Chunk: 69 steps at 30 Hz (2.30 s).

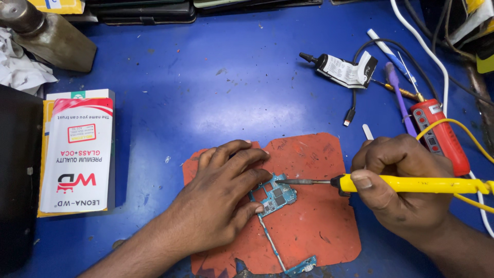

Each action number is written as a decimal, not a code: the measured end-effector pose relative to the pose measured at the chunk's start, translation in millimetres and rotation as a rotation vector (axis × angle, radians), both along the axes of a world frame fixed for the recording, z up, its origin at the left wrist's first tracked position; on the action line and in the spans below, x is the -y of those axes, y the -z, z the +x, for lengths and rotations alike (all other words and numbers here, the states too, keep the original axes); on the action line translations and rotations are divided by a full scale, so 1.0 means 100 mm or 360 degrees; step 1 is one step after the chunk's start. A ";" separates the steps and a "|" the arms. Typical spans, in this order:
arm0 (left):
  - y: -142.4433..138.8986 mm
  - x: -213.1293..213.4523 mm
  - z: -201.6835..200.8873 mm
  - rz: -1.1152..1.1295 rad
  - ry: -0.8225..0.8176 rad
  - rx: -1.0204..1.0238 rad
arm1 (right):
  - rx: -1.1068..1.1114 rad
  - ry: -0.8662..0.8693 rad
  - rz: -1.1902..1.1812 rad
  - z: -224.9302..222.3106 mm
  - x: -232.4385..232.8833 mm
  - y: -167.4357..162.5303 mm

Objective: The person holds a phone motherboard steady on a red mat with one hand while soldering points on the board with a yellow soldering iron, repositioning the board and working on different areas of it across the episode.

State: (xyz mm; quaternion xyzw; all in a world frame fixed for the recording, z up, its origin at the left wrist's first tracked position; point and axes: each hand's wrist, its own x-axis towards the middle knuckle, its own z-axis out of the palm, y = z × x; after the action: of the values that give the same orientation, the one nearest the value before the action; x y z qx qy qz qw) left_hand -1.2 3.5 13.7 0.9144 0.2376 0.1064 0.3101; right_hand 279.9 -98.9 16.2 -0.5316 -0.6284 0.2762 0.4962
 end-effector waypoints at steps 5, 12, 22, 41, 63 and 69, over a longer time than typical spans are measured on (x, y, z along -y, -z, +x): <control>0.00 0.00 0.00 -0.0019 0.0003 0.0004 | 0.0036 -0.0015 -0.0001 -0.01 0.00 -0.01; 0.01 0.00 0.00 -0.0044 0.0002 -0.0005 | -0.0017 -0.0010 -0.0014 0.00 -0.01 0.00; 0.00 0.00 -0.01 -0.0016 -0.0001 0.0012 | 0.0020 -0.0020 -0.0005 -0.01 0.00 -0.01; 0.02 0.01 0.00 -0.0011 0.0000 0.0011 | -0.0007 -0.0001 -0.0018 0.00 0.01 -0.01; 0.00 0.00 0.00 -0.0010 0.0005 0.0003 | 0.0034 -0.0049 0.0023 -0.03 -0.01 -0.03; 0.00 -0.01 -0.01 0.0010 0.0009 0.0010 | 0.0010 -0.0060 0.0034 -0.03 -0.01 -0.03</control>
State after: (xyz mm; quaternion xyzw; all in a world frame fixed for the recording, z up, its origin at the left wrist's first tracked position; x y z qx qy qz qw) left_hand -2.1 4.1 13.3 0.9157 0.2339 0.1091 0.3081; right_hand 276.5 -98.4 18.8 -0.5153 -0.6428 0.2771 0.4945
